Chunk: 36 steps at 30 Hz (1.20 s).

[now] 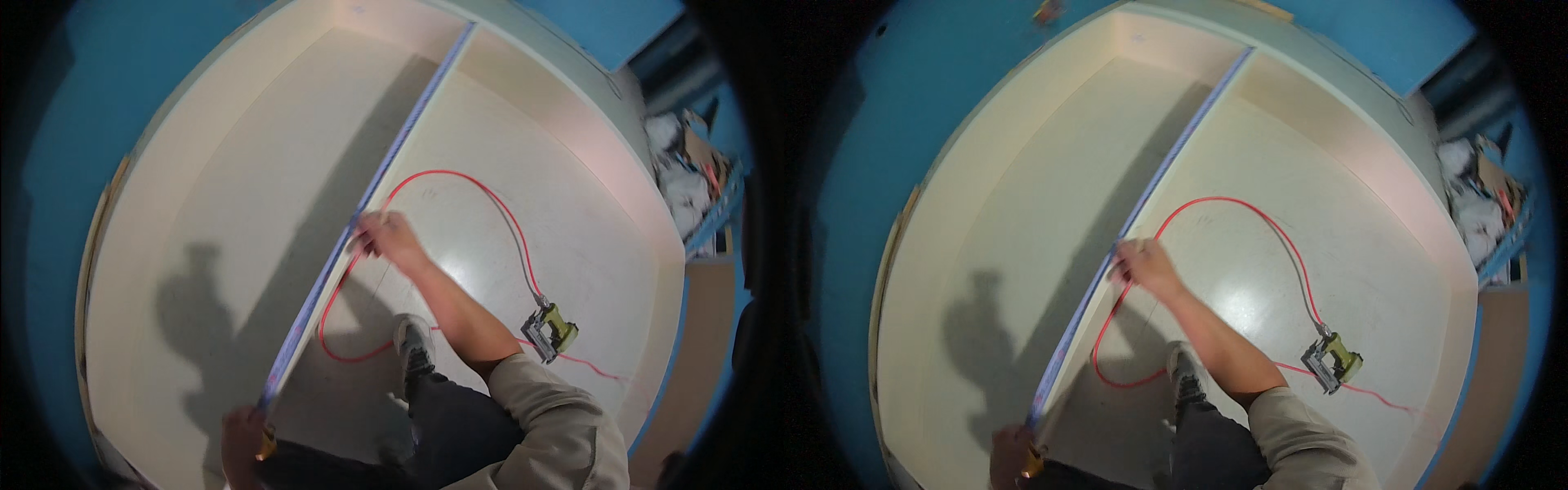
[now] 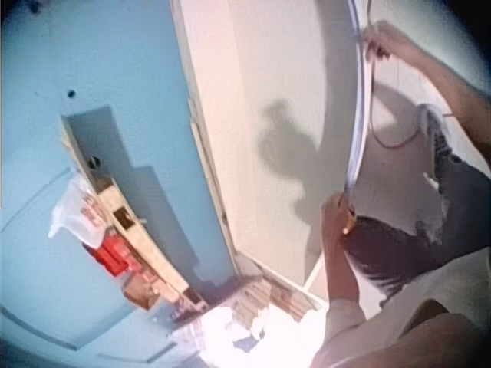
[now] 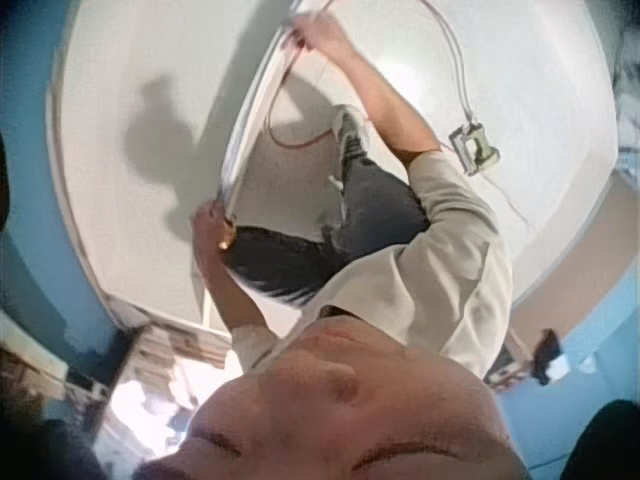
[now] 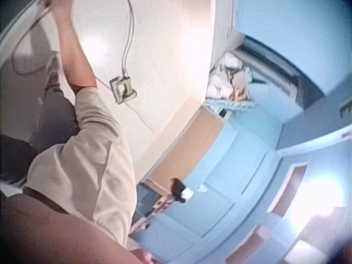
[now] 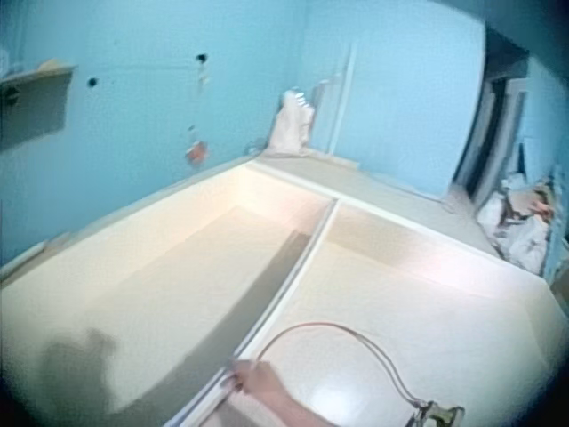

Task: The person measures and marks a white cabinet interior with a tape measure and pencil, then installs wooden dividers using a pneumatic nail gun. The person positions each divider, secures it with nails, and repeats the process for multiple sections.

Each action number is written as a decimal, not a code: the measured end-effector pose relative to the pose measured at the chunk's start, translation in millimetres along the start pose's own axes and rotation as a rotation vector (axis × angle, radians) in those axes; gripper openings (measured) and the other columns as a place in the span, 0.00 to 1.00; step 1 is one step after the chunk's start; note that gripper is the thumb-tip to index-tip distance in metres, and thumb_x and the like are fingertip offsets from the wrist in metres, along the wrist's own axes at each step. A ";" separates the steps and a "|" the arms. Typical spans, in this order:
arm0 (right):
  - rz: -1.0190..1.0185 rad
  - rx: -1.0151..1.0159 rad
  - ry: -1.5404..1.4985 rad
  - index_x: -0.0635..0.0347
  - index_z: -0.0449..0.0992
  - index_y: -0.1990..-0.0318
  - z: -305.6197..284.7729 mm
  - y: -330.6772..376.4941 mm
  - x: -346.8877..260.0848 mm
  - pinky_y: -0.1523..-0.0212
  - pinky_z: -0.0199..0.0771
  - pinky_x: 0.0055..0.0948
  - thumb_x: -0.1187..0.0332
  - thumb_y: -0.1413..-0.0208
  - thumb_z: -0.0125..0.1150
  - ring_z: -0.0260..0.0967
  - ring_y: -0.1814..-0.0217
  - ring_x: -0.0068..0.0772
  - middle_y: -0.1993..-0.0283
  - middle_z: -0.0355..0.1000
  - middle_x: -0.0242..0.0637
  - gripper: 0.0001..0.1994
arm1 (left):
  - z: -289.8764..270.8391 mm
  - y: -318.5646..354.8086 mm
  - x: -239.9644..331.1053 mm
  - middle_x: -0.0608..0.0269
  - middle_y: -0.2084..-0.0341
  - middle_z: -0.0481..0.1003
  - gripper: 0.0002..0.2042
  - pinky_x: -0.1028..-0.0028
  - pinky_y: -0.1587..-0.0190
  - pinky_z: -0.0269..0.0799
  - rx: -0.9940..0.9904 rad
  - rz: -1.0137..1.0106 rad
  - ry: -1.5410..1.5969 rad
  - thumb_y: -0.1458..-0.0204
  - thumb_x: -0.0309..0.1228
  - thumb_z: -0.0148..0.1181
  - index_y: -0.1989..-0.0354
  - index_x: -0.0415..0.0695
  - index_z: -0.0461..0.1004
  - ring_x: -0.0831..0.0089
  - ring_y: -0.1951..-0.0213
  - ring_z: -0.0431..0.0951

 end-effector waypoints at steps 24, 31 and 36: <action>0.067 0.060 -0.146 0.63 0.74 0.61 -33.6 35.0 37.4 0.70 0.69 0.27 0.61 0.30 0.43 0.71 0.73 0.28 0.71 0.75 0.38 0.16 | -12.6 -15.8 -16.2 0.46 0.73 0.75 0.09 0.60 0.61 0.71 0.082 -0.208 0.260 0.46 0.28 0.57 0.72 0.33 0.76 0.49 0.68 0.77; 0.058 0.058 -0.189 0.63 0.75 0.61 -35.9 32.0 28.4 0.70 0.71 0.27 0.60 0.32 0.45 0.71 0.74 0.27 0.71 0.76 0.38 0.16 | -19.7 -8.4 -14.3 0.45 0.76 0.74 0.09 0.60 0.64 0.70 0.067 -0.311 0.257 0.48 0.28 0.57 0.72 0.32 0.76 0.50 0.71 0.76; 0.085 0.083 -0.196 0.63 0.75 0.61 -44.4 33.6 32.6 0.70 0.71 0.26 0.60 0.32 0.45 0.71 0.73 0.26 0.71 0.76 0.37 0.16 | -15.4 -16.5 -18.6 0.45 0.83 0.70 0.12 0.60 0.70 0.67 0.094 -0.205 0.198 0.49 0.31 0.57 0.73 0.31 0.75 0.56 0.78 0.74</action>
Point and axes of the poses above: each hand's wrist, its own y-axis away from the middle knuckle, its own z-axis out of the palm, x = y × z, the point moved 9 cm from there along -y, towards the middle knuckle
